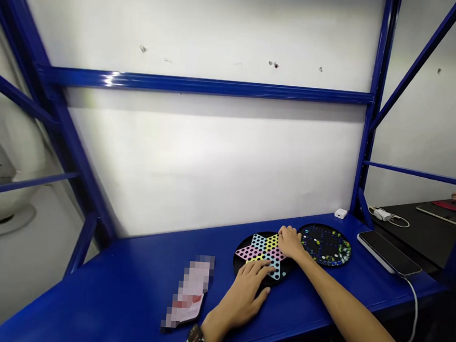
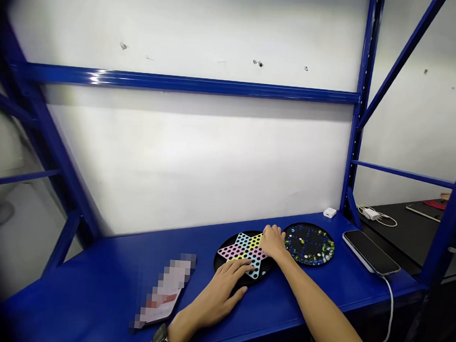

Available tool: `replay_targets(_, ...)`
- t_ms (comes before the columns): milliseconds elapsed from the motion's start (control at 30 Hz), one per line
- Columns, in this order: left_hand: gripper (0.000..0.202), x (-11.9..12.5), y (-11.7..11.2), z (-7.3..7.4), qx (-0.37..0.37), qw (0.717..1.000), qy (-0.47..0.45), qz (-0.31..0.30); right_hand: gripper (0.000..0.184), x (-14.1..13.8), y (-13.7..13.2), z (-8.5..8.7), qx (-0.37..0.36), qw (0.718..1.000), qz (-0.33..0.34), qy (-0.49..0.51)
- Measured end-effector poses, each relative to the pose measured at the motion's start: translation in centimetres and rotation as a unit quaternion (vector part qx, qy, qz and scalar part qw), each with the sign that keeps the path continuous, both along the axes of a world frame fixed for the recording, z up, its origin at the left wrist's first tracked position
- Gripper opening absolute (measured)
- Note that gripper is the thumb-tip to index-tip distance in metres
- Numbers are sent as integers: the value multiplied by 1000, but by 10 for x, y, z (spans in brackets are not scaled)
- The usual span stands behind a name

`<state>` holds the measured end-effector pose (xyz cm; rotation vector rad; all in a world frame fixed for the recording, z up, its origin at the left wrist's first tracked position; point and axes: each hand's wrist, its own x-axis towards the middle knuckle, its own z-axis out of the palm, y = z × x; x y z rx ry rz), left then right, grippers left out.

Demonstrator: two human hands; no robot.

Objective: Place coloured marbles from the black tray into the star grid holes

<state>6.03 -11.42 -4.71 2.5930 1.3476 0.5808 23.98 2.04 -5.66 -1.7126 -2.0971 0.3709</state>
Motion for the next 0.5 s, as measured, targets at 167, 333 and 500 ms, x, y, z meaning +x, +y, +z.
replay_targets(167, 47, 0, -1, 1, 5, 1000, 1, -2, 26, 7, -1, 6, 9, 999, 27, 21)
replay_targets(333, 46, -1, -2, 2, 14, 1000, 3, 2, 26, 52, 12, 27, 46, 997, -33, 49)
replay_targets(500, 45, -1, -3, 4, 0, 1000, -1, 5, 20, 133, 29, 21, -13, 989, -142, 26)
